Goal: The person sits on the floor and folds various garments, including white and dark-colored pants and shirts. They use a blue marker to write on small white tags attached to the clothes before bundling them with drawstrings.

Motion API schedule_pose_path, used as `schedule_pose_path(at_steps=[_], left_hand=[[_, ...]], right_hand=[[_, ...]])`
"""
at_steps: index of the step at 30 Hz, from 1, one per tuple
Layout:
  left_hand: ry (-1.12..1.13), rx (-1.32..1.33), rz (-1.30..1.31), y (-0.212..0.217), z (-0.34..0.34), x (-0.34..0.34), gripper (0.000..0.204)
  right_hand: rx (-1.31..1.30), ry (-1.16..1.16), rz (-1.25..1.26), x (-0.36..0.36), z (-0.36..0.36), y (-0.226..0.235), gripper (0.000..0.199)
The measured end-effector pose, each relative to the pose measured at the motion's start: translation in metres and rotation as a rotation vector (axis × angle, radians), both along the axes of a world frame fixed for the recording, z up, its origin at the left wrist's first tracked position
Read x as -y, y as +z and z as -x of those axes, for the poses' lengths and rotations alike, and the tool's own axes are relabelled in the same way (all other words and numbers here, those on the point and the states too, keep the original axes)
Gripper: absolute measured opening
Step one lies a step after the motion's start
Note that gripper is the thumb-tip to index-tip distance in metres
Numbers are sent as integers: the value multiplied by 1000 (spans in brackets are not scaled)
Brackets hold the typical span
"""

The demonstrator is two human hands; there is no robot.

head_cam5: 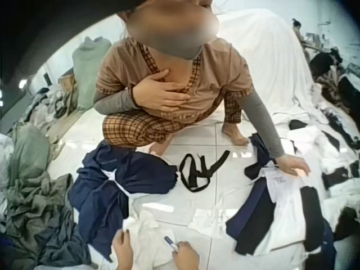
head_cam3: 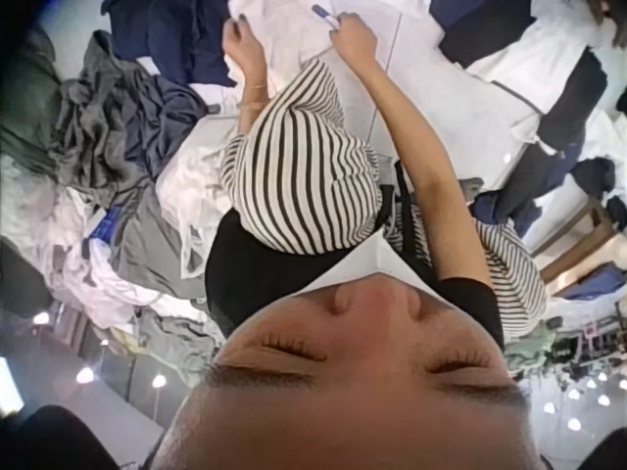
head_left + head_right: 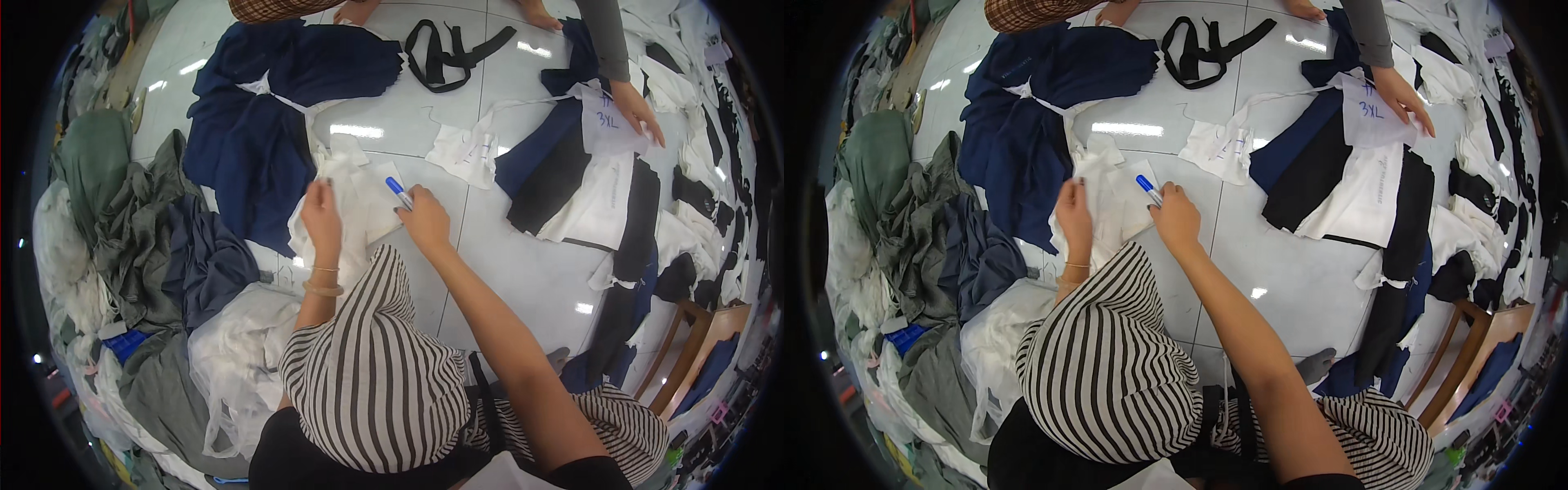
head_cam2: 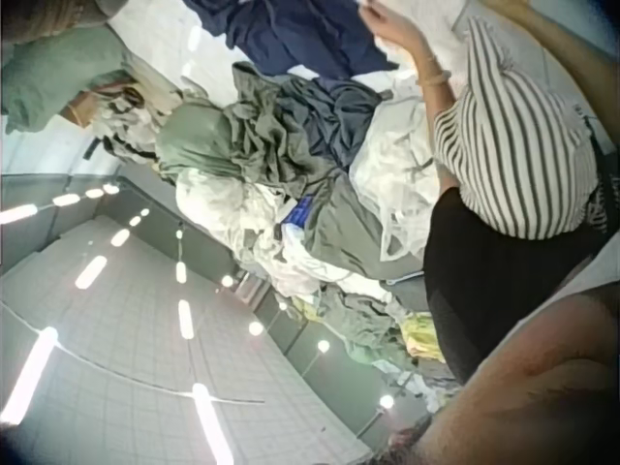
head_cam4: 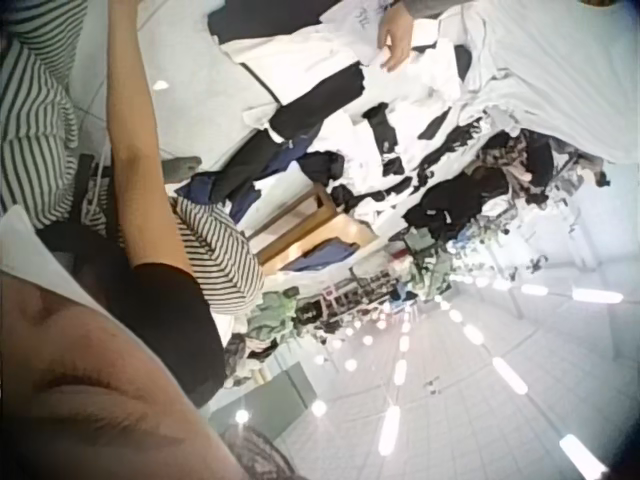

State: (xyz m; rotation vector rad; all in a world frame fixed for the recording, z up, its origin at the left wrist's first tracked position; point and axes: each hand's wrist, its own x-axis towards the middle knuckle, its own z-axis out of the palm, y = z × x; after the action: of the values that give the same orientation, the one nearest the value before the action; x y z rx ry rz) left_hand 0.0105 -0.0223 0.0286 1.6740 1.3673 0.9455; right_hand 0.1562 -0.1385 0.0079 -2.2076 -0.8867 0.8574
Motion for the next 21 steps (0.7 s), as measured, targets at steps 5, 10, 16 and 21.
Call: schedule_pose_path(at_steps=[5,10,16,21], left_hand=[[246,335,84,12,27,-43,24],[213,489,265,36,20,-37,20],[37,-54,122,14,26,-36,17],[-200,-55,97,28,-9,2,28]], right_hand=[[-452,-132,-139,3,-24,3,22],[-914,-266,-297,35,-78,35,19],[-1149,-291,-441,55,-107,55,17],[-1187,-295,-439,56,-105,75,29]])
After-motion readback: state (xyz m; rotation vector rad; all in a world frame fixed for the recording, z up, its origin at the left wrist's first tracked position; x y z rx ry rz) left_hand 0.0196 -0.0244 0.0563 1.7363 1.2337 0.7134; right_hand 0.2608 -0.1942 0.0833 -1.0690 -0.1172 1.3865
